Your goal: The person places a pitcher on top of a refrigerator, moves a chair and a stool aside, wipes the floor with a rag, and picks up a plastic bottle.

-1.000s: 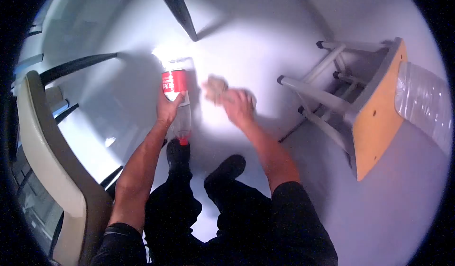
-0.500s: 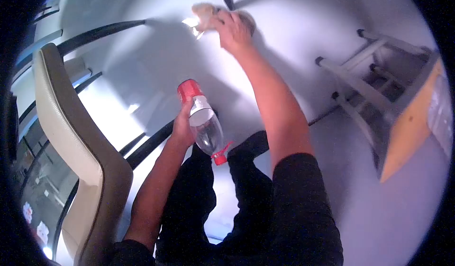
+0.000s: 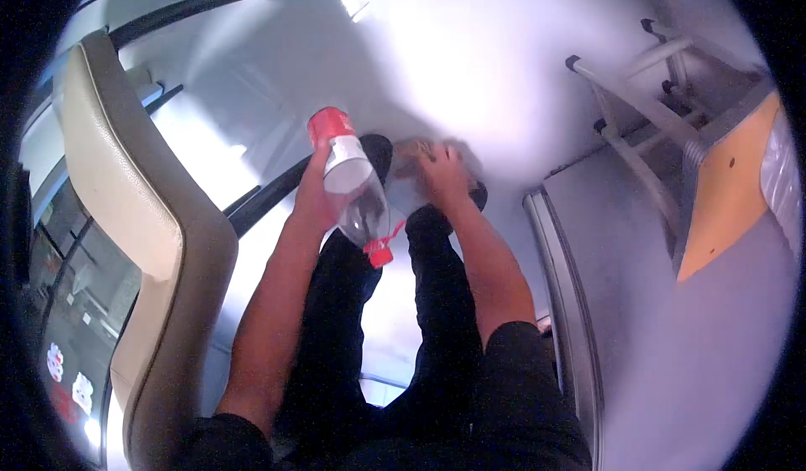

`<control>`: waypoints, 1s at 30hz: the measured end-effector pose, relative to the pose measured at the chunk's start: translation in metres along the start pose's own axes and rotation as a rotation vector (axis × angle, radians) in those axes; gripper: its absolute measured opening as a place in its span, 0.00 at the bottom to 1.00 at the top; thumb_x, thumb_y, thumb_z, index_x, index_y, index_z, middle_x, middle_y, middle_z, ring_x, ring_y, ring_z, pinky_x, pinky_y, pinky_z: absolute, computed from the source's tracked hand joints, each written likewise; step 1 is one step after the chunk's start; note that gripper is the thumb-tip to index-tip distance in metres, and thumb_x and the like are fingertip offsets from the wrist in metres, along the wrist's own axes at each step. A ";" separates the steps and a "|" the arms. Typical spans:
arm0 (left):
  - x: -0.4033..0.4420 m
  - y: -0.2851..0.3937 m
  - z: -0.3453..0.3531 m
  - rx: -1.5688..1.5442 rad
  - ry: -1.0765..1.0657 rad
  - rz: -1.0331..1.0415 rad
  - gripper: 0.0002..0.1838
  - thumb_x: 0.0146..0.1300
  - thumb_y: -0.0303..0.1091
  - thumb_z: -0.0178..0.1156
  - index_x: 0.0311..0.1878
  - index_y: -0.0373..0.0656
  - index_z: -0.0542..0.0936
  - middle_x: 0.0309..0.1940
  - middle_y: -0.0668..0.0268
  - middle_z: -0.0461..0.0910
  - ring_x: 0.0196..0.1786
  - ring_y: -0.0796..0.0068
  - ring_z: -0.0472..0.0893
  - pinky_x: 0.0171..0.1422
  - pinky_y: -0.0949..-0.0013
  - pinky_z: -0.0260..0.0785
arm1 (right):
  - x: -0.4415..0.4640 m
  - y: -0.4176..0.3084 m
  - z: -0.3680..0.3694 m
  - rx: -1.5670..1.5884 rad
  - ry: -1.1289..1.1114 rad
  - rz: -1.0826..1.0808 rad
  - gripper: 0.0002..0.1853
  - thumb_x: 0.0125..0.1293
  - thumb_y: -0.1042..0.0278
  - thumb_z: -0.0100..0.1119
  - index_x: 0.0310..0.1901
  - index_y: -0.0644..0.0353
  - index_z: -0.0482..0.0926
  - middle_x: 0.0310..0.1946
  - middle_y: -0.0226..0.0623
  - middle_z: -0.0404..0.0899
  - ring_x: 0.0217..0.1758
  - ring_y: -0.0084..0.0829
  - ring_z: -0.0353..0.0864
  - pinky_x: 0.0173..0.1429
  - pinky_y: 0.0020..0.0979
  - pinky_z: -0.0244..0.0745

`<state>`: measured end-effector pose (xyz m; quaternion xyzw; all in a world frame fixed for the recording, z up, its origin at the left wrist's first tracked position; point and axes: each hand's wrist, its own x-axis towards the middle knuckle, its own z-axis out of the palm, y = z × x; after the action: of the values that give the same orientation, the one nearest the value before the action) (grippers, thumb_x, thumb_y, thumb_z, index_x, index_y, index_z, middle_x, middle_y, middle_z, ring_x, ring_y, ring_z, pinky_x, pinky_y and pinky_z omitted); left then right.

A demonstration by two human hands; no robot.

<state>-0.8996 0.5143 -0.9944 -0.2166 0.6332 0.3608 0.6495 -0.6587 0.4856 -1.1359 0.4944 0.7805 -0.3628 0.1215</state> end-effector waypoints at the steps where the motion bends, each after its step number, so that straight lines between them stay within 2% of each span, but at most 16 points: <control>1: -0.010 -0.001 0.007 -0.038 0.005 -0.021 0.33 0.72 0.62 0.56 0.68 0.46 0.70 0.56 0.57 0.78 0.57 0.57 0.80 0.61 0.48 0.76 | 0.024 -0.004 -0.008 0.088 0.041 0.027 0.22 0.66 0.63 0.59 0.62 0.36 0.79 0.57 0.34 0.74 0.61 0.45 0.73 0.56 0.50 0.77; 2: -0.017 -0.005 0.007 -0.029 0.004 -0.015 0.33 0.72 0.62 0.56 0.68 0.46 0.70 0.56 0.57 0.78 0.57 0.57 0.80 0.61 0.48 0.76 | 0.049 -0.002 -0.016 0.097 0.256 -0.070 0.22 0.66 0.66 0.59 0.61 0.37 0.80 0.57 0.34 0.74 0.59 0.45 0.74 0.56 0.51 0.77; 5: -0.040 -0.002 0.023 0.080 -0.008 0.051 0.34 0.73 0.66 0.49 0.66 0.46 0.72 0.54 0.57 0.79 0.54 0.57 0.81 0.58 0.49 0.77 | 0.147 -0.019 -0.098 0.115 0.498 -0.174 0.16 0.64 0.68 0.60 0.52 0.42 0.82 0.56 0.32 0.73 0.60 0.45 0.72 0.60 0.51 0.74; 7: -0.033 0.004 0.023 -0.151 0.007 -0.115 0.36 0.71 0.66 0.52 0.69 0.47 0.69 0.54 0.57 0.80 0.56 0.55 0.81 0.60 0.46 0.74 | 0.216 -0.032 -0.125 0.124 0.574 -0.191 0.19 0.63 0.71 0.59 0.55 0.41 0.82 0.56 0.31 0.74 0.61 0.44 0.71 0.62 0.51 0.70; 10: -0.018 0.013 0.018 -0.089 -0.051 -0.079 0.35 0.73 0.66 0.47 0.68 0.45 0.70 0.53 0.58 0.80 0.55 0.56 0.81 0.59 0.48 0.75 | 0.289 -0.058 -0.104 0.139 0.548 -0.160 0.22 0.65 0.73 0.54 0.57 0.39 0.84 0.61 0.31 0.74 0.64 0.42 0.71 0.67 0.50 0.69; 13: -0.011 0.019 0.019 -0.147 -0.099 -0.042 0.40 0.75 0.69 0.37 0.67 0.40 0.71 0.53 0.53 0.81 0.54 0.54 0.83 0.57 0.48 0.77 | 0.273 -0.058 -0.040 0.081 0.483 -0.189 0.21 0.67 0.69 0.53 0.59 0.39 0.83 0.62 0.30 0.74 0.66 0.40 0.70 0.68 0.52 0.65; 17: -0.025 0.017 0.010 -0.175 -0.107 -0.092 0.35 0.75 0.64 0.45 0.69 0.44 0.69 0.56 0.58 0.80 0.57 0.56 0.81 0.61 0.44 0.75 | 0.123 -0.046 0.005 -0.095 0.378 -0.347 0.19 0.66 0.64 0.56 0.57 0.43 0.83 0.62 0.30 0.74 0.65 0.40 0.70 0.64 0.53 0.68; 19: -0.036 0.020 0.016 -0.147 -0.071 -0.077 0.35 0.74 0.65 0.45 0.69 0.45 0.70 0.56 0.59 0.80 0.58 0.56 0.81 0.62 0.44 0.73 | 0.053 -0.038 0.011 0.022 0.106 -0.060 0.20 0.62 0.66 0.61 0.57 0.47 0.82 0.60 0.34 0.75 0.62 0.46 0.73 0.60 0.54 0.73; 20: -0.043 0.018 0.022 -0.100 -0.027 -0.089 0.35 0.74 0.65 0.46 0.69 0.46 0.70 0.57 0.59 0.80 0.58 0.56 0.80 0.63 0.43 0.72 | 0.037 -0.033 0.011 0.000 0.098 -0.046 0.20 0.62 0.66 0.61 0.57 0.47 0.82 0.60 0.34 0.75 0.62 0.46 0.73 0.60 0.54 0.73; 22: -0.042 0.027 0.018 -0.112 -0.161 -0.114 0.34 0.74 0.66 0.45 0.69 0.48 0.70 0.59 0.60 0.79 0.61 0.55 0.78 0.65 0.42 0.70 | -0.005 -0.028 0.009 0.145 0.027 0.358 0.22 0.56 0.68 0.65 0.56 0.49 0.82 0.58 0.39 0.76 0.59 0.52 0.75 0.56 0.52 0.77; 24: -0.059 0.036 0.028 -0.136 -0.175 -0.133 0.34 0.74 0.66 0.44 0.69 0.48 0.70 0.60 0.59 0.78 0.62 0.55 0.77 0.66 0.42 0.69 | -0.022 -0.034 -0.022 0.230 0.173 0.414 0.25 0.54 0.72 0.62 0.57 0.51 0.81 0.56 0.47 0.78 0.54 0.56 0.78 0.56 0.47 0.78; 26: -0.077 0.039 0.036 -0.115 -0.241 -0.099 0.35 0.75 0.66 0.44 0.70 0.47 0.69 0.60 0.58 0.77 0.62 0.54 0.77 0.68 0.42 0.67 | -0.025 -0.036 -0.050 0.780 0.200 0.541 0.27 0.58 0.71 0.58 0.63 0.49 0.77 0.54 0.51 0.79 0.51 0.53 0.82 0.54 0.49 0.79; 27: -0.083 0.039 0.039 -0.130 -0.234 -0.124 0.35 0.75 0.65 0.44 0.70 0.47 0.69 0.60 0.58 0.77 0.62 0.53 0.77 0.68 0.41 0.67 | -0.032 -0.049 -0.100 1.066 0.058 0.673 0.31 0.57 0.73 0.53 0.66 0.52 0.74 0.51 0.48 0.81 0.49 0.44 0.83 0.57 0.44 0.79; 28: -0.097 0.041 0.046 -0.145 -0.222 -0.153 0.35 0.75 0.65 0.45 0.70 0.47 0.69 0.60 0.57 0.76 0.62 0.52 0.76 0.69 0.41 0.67 | -0.044 -0.053 -0.111 1.059 0.061 0.676 0.31 0.57 0.73 0.53 0.66 0.52 0.74 0.51 0.48 0.81 0.49 0.44 0.83 0.57 0.44 0.79; 29: -0.103 0.041 0.056 -0.145 -0.186 -0.115 0.39 0.74 0.69 0.40 0.67 0.42 0.71 0.54 0.50 0.80 0.56 0.52 0.80 0.61 0.50 0.75 | -0.053 -0.054 -0.119 1.459 0.091 0.737 0.31 0.56 0.74 0.52 0.65 0.55 0.74 0.52 0.45 0.80 0.51 0.41 0.82 0.59 0.42 0.79; 30: -0.114 0.042 0.064 -0.147 -0.188 -0.118 0.39 0.74 0.69 0.40 0.67 0.42 0.71 0.54 0.50 0.80 0.56 0.52 0.80 0.61 0.50 0.75 | -0.065 -0.056 -0.133 1.866 0.126 0.778 0.31 0.55 0.75 0.51 0.65 0.57 0.74 0.52 0.42 0.80 0.52 0.38 0.82 0.60 0.41 0.78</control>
<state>-0.8815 0.5666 -0.8687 -0.2656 0.5277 0.3859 0.7086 -0.6526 0.5189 -0.9811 0.6301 -0.0249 -0.7364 -0.2451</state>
